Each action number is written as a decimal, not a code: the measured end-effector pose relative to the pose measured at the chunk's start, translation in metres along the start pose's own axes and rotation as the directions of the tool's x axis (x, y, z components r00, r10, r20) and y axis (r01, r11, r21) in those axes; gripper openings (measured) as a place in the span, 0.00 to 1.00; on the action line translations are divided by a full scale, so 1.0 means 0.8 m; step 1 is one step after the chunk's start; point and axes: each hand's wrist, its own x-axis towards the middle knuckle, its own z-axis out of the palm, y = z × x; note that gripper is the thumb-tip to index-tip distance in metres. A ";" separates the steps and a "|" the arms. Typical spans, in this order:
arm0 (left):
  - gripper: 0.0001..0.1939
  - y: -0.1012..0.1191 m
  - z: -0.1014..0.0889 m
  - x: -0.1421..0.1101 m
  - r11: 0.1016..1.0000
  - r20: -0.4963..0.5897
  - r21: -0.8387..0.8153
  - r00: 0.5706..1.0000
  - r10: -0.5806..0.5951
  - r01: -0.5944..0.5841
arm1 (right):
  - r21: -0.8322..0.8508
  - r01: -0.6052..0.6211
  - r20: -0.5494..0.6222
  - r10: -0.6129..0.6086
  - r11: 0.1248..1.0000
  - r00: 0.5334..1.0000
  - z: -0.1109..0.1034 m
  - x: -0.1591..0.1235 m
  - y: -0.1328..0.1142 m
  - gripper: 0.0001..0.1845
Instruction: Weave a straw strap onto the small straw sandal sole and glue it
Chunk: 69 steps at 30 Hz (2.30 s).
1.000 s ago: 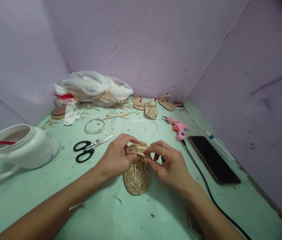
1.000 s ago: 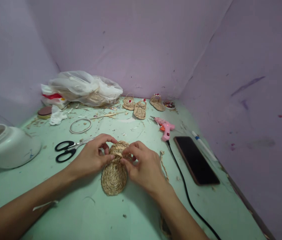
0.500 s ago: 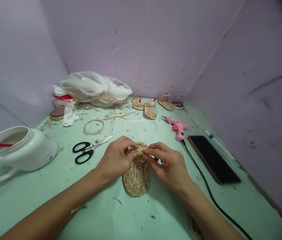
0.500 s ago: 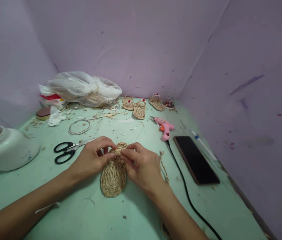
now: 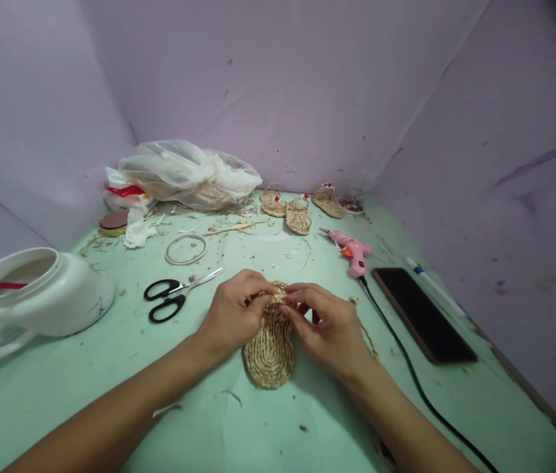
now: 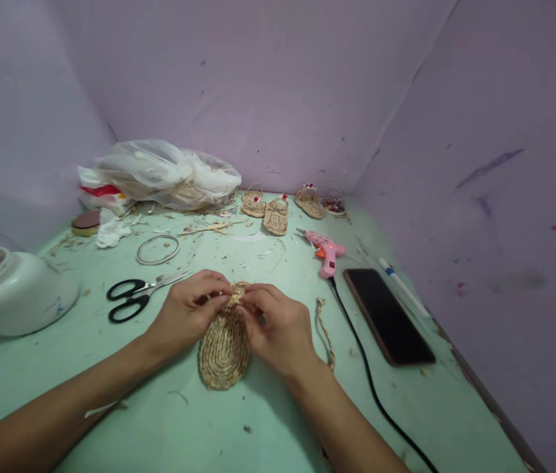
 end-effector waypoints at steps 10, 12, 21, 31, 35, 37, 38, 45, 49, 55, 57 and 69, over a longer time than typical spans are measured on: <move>0.10 -0.011 -0.020 0.022 0.769 0.303 0.011 0.731 -0.611 0.639 | 0.029 -0.278 0.053 0.276 0.960 0.960 -0.003 0.003 -0.005 0.15; 0.10 -0.010 -0.018 0.021 0.793 0.324 0.001 0.750 -0.576 0.609 | 0.031 -0.442 0.084 0.439 0.896 0.895 -0.005 0.005 -0.003 0.24; 0.07 0.017 -0.012 0.008 0.856 0.305 -0.222 0.868 -0.393 0.466 | 0.474 -0.598 0.416 0.435 0.646 0.799 -0.018 0.016 0.009 0.30; 0.05 0.049 0.002 -0.009 0.680 0.398 -0.419 0.795 -0.458 0.602 | 0.448 -0.606 0.583 0.299 0.658 0.755 -0.046 0.012 0.011 0.22; 0.04 0.043 0.003 -0.011 0.816 0.234 -0.384 0.901 -0.366 0.432 | 0.462 -0.564 0.538 0.289 0.684 0.792 -0.043 0.011 0.006 0.21; 0.04 0.040 0.003 -0.014 0.884 0.142 -0.355 0.952 -0.270 0.304 | 0.457 -0.510 0.487 0.275 0.728 0.829 -0.041 0.012 0.001 0.23; 0.05 0.040 0.003 -0.016 0.903 0.123 -0.338 0.963 -0.238 0.266 | 0.455 -0.478 0.461 0.261 0.751 0.848 -0.040 0.012 -0.001 0.23; 0.08 0.042 0.009 -0.032 0.987 -0.034 -0.146 0.997 0.065 -0.069 | 0.441 -0.527 0.517 0.274 0.726 0.811 -0.041 0.010 -0.002 0.17; 0.08 0.034 0.013 -0.037 0.941 -0.123 -0.048 0.937 0.327 -0.335 | 0.440 -0.555 0.533 0.292 0.706 0.794 -0.040 0.010 -0.001 0.19; 0.08 0.027 0.013 -0.041 0.871 -0.083 0.170 0.874 0.479 -0.461 | 0.474 -0.562 0.545 0.276 0.678 0.792 -0.039 0.010 -0.007 0.16; 0.09 0.027 0.010 -0.038 0.879 -0.049 0.192 0.890 0.453 -0.436 | 0.476 -0.541 0.528 0.267 0.693 0.806 -0.038 0.010 -0.006 0.14; 0.11 0.030 0.004 -0.030 0.894 0.036 0.176 0.910 0.412 -0.412 | 0.410 -0.395 0.493 0.164 0.822 0.854 -0.041 0.016 -0.007 0.06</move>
